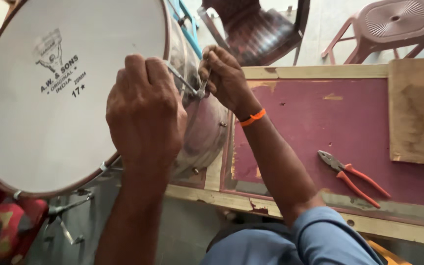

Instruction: The person tightens the metal rods around a drum using a small wrench and pliers.

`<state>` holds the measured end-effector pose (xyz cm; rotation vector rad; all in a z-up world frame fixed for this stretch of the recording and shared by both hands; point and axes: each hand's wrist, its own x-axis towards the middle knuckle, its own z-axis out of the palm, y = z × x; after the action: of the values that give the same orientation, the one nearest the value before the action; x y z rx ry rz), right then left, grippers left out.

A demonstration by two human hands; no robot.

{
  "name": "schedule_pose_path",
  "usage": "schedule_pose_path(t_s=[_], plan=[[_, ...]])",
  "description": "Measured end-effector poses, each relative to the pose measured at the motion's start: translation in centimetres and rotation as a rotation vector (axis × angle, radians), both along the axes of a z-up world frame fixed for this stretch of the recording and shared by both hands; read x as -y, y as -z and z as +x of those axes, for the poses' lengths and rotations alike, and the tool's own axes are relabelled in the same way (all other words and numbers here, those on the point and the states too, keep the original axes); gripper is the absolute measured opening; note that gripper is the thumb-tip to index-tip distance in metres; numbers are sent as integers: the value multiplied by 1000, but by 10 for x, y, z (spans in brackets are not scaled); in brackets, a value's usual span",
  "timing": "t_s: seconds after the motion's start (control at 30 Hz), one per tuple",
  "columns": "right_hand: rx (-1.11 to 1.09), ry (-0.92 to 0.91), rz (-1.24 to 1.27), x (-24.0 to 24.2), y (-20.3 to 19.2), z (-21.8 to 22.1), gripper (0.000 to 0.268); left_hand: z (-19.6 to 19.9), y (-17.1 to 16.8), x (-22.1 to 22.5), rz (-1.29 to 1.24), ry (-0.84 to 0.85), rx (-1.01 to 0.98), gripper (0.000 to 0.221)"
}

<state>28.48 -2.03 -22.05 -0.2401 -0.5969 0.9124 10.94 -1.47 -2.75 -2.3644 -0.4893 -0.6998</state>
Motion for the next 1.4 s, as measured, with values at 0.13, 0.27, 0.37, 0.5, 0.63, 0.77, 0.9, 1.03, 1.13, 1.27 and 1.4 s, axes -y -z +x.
schedule_pose_path(t_s=[0.13, 0.27, 0.37, 0.5, 0.63, 0.77, 0.9, 1.03, 1.13, 1.27, 1.4], plan=[[56, 645, -167, 31, -4, -27, 15, -1, -1, 2, -26, 39, 13, 27], [255, 825, -169, 64, -5, -77, 9, 0, 7, -1, 34, -22, 5, 24], [387, 932, -155, 60, -11, -91, 5, 0, 6, -4, 26, 4, 35, 23], [796, 1153, -167, 59, -8, -110, 3, 0, 2, 1, -3, 6, 23, 25], [714, 1173, -64, 45, -3, -110, 3, 0, -3, 2, -44, 33, 2, 33], [135, 805, -79, 28, -8, -63, 2, -3, 9, -4, -7, -4, -46, 33], [102, 558, -156, 31, -25, -35, 7, 2, 6, -11, -61, 18, -19, 35], [116, 700, -138, 73, -13, -42, 6, -58, -24, -3, -347, 219, 190, 68], [161, 653, -196, 111, 5, -48, 10, -115, -45, 4, -429, 178, 246, 68], [201, 576, -371, 121, 10, -55, 10, -133, -40, 6, -411, 72, 187, 69], [325, 573, -414, 119, -5, -60, 11, -151, -31, 18, -363, 31, 218, 71]])
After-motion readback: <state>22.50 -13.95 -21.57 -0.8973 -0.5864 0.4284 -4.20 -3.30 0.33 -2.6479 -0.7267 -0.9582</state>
